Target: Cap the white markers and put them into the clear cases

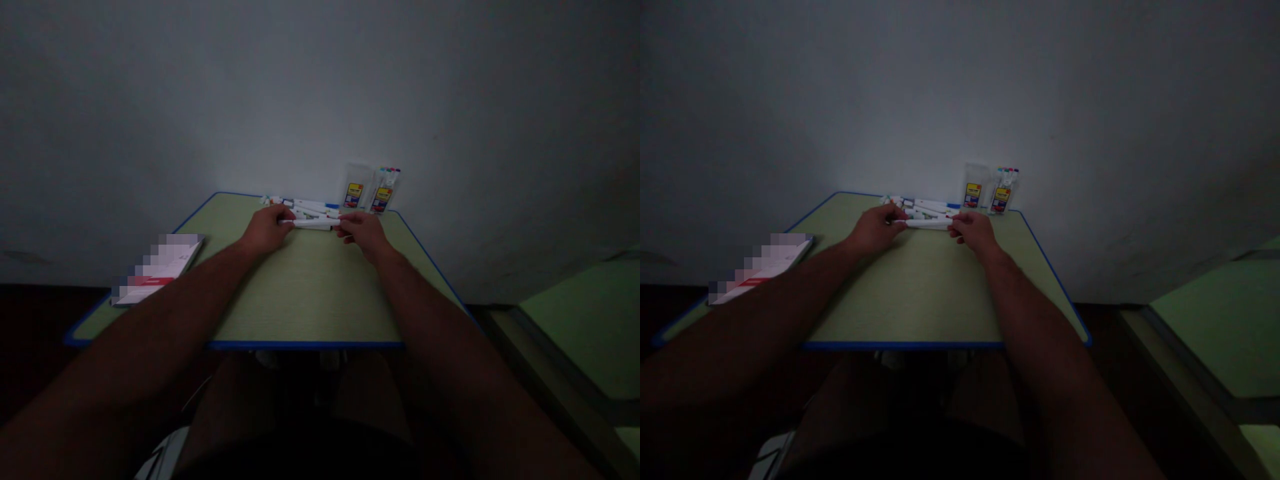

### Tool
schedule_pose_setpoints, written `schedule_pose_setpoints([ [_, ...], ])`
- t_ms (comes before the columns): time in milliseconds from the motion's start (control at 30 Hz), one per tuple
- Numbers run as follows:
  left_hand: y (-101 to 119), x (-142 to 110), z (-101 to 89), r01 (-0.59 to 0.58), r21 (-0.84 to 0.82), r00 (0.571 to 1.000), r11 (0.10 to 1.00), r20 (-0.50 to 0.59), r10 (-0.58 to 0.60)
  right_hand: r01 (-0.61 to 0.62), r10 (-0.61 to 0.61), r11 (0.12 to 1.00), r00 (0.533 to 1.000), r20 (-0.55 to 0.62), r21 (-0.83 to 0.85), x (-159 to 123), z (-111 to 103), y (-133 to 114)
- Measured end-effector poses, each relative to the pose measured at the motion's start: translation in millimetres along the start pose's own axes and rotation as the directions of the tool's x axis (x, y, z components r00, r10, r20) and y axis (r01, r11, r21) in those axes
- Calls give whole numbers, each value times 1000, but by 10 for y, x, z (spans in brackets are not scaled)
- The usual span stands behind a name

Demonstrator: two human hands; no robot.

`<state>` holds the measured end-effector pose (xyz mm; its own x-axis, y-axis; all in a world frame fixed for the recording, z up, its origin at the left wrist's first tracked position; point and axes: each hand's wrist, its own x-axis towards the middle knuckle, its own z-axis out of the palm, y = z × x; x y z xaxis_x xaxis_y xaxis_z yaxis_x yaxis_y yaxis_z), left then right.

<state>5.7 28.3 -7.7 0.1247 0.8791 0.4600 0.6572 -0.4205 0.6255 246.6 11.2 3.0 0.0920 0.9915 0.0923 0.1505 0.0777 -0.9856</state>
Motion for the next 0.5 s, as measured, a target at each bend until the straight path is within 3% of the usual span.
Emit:
schedule_pose_setpoints([
  [500, 16, 24, -10, 27, -131, 1000, 991, -9, -29, -30, 27, 998, 998, -59, -54, 20, -62, 11],
])
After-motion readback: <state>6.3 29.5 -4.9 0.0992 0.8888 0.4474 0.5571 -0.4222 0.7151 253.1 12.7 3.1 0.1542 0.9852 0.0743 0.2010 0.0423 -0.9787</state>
